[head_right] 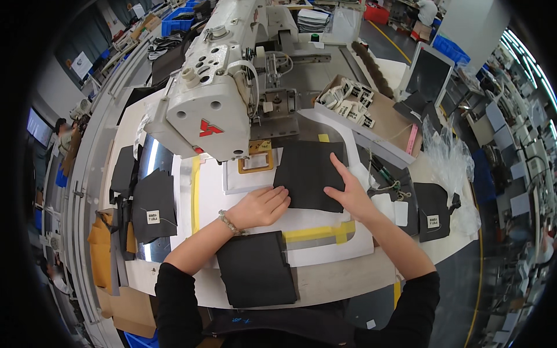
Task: The person operates an industrial sewing machine to attach small white labels to black fabric pieces. They repeatedly pick up a fabric piece, place it under the needle, sew the label, and then use scissors to trim the thread before moving the finished piece aside.
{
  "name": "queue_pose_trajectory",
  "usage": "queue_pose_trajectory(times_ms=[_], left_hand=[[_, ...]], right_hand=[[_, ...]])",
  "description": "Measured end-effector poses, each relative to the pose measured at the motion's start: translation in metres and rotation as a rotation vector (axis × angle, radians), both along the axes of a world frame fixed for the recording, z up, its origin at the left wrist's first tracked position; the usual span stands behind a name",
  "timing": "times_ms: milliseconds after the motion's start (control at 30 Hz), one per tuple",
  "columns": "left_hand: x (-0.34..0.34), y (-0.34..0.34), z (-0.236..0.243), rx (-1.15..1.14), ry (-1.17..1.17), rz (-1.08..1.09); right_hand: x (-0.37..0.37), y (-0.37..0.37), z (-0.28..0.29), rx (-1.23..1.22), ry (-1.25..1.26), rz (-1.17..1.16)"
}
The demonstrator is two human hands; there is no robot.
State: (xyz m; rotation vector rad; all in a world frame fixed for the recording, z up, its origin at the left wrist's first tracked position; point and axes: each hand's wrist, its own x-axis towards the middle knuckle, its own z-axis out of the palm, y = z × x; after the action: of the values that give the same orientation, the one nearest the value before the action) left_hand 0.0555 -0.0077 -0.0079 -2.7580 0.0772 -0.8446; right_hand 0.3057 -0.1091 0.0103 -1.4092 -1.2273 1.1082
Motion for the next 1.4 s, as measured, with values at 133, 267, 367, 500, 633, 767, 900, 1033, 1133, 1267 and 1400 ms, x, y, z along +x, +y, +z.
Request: queue_pose_trajectory(times_ms=[133,267,367,500,633,767,900,1033,1133,1267,1400], left_hand=[[-0.005,0.006,-0.001,0.014,-0.004,0.011],[-0.012,0.012,-0.004,0.008,0.023,0.034],[-0.020,0.020,-0.003,0.039,0.039,0.068],[-0.038,0.028,0.000,0.074,0.017,0.135],[-0.062,0.034,-0.003,0.065,0.029,0.233],[-0.074,0.038,-0.004,0.014,0.074,0.350],[-0.085,0.035,-0.012,-0.188,-0.002,0.495],[-0.098,0.028,-0.006,-0.512,-0.088,0.570],[-0.103,0.025,-0.002,-0.642,-0.104,0.593],[-0.101,0.025,0.002,-0.643,-0.096,0.555],[-0.101,0.024,0.003,-0.652,-0.083,0.555]], right_hand=[[-0.004,0.010,0.005,-0.027,-0.006,0.002],[-0.005,0.025,0.004,-0.014,-0.052,0.028],[-0.009,0.039,-0.001,0.071,-0.005,0.059],[-0.029,0.041,-0.002,0.316,-0.300,0.112],[-0.039,0.039,0.000,0.347,-0.513,0.347],[-0.038,0.056,-0.022,0.425,-0.709,0.354],[-0.044,0.061,-0.025,0.470,-0.813,0.326],[-0.047,0.058,-0.028,0.461,-0.807,0.319],[-0.047,0.059,-0.027,0.465,-0.795,0.320],[-0.041,0.060,-0.029,0.453,-0.794,0.346],[-0.041,0.061,-0.029,0.438,-0.781,0.358]])
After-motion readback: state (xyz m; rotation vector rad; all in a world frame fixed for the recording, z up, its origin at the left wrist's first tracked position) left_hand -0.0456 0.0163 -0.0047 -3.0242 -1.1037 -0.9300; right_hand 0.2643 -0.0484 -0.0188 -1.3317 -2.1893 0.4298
